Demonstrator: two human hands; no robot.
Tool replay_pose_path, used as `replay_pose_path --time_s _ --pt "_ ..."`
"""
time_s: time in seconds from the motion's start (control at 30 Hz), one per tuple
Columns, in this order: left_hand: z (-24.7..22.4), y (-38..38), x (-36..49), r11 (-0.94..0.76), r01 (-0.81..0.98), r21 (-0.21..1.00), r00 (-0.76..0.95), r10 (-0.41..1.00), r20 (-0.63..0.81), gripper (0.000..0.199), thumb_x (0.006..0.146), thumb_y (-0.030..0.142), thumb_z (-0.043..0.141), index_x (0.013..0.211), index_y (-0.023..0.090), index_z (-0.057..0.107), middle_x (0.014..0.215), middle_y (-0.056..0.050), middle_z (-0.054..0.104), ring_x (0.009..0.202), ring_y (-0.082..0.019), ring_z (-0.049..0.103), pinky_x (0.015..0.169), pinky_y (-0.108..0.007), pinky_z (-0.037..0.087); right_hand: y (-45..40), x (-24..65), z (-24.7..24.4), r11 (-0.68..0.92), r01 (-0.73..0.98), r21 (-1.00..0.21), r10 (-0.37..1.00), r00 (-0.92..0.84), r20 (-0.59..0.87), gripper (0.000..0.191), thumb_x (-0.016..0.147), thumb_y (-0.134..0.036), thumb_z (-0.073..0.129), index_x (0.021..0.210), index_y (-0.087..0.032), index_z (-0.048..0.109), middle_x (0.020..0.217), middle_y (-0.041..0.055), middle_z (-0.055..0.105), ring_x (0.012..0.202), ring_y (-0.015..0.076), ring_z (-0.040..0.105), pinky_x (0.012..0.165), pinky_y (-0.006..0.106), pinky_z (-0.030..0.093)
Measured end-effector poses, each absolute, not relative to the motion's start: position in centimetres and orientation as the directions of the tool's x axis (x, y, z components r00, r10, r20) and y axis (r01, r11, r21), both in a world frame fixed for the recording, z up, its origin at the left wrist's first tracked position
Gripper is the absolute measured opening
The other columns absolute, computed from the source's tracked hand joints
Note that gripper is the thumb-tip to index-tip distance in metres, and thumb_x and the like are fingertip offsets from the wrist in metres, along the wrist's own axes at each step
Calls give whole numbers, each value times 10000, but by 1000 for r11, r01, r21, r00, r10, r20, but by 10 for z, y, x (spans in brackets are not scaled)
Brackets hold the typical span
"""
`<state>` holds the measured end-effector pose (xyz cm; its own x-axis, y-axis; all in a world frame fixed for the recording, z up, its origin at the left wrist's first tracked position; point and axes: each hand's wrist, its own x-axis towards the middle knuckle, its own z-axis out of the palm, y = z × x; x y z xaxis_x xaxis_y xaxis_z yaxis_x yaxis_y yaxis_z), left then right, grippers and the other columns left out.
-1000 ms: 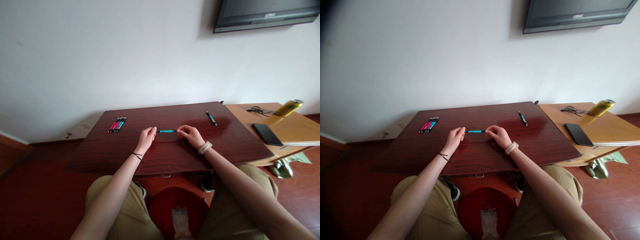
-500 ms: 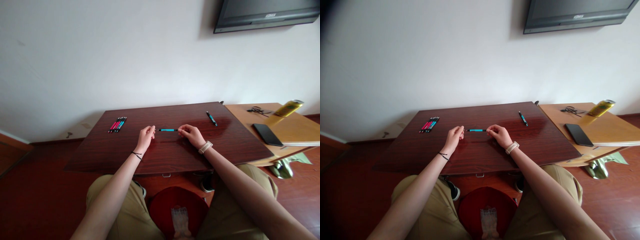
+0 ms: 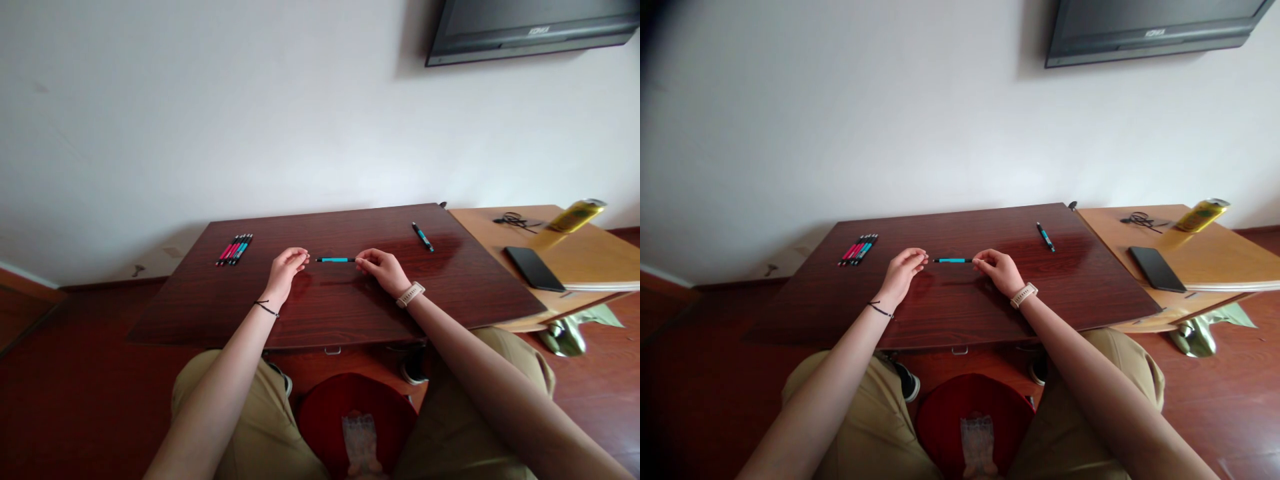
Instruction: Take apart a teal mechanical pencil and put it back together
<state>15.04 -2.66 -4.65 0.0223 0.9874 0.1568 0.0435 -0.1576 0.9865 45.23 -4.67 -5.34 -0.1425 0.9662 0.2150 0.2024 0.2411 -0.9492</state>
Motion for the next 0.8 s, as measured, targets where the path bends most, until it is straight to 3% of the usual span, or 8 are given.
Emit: replay_pose_path --time_s 0.07,0.13,0.23,0.33,0.5,0.8 --pt "-43 -27 148 -258 230 938 46 966 254 239 904 401 716 1040 206 690 1040 -87 759 944 -221 731 832 -338 560 -47 452 -54 242 204 -949 966 -139 217 456 893 -660 755 998 -217 737 866 63 788 747 213 685 682 326 535" --pt "-39 -29 143 -392 492 777 120 915 385 137 927 267 659 1048 216 695 1024 -84 744 948 -238 710 900 -381 550 -47 452 -54 241 202 -949 967 -139 216 451 892 -658 757 997 -219 737 867 64 789 751 216 689 684 329 537" --pt "-35 -33 136 -494 740 458 265 839 476 278 913 95 570 1122 232 691 1063 -96 720 1018 -277 677 964 -418 520 -46 452 -55 241 195 -951 966 -142 216 437 896 -645 760 994 -220 735 872 66 789 764 219 693 694 330 535" --pt "-37 -36 130 -494 812 311 330 828 454 366 906 52 552 1195 241 675 1043 -99 702 1031 -304 661 911 -415 523 -46 452 -56 233 194 -953 968 -144 208 435 892 -641 764 997 -220 732 872 64 788 765 219 695 694 327 534" --pt "-43 -35 127 -473 844 254 351 844 405 391 903 52 579 1228 248 674 1047 -101 707 1006 -315 658 849 -408 529 -46 452 -55 232 197 -953 968 -146 206 433 891 -634 766 1001 -216 732 871 64 790 773 221 702 706 330 540" --pt "-45 -33 127 -464 841 279 339 853 397 375 917 66 597 1235 249 674 1059 -89 705 1024 -293 661 922 -409 550 -46 452 -56 231 184 -956 968 -146 205 434 885 -628 779 1000 -212 735 866 64 793 768 220 699 699 330 532"
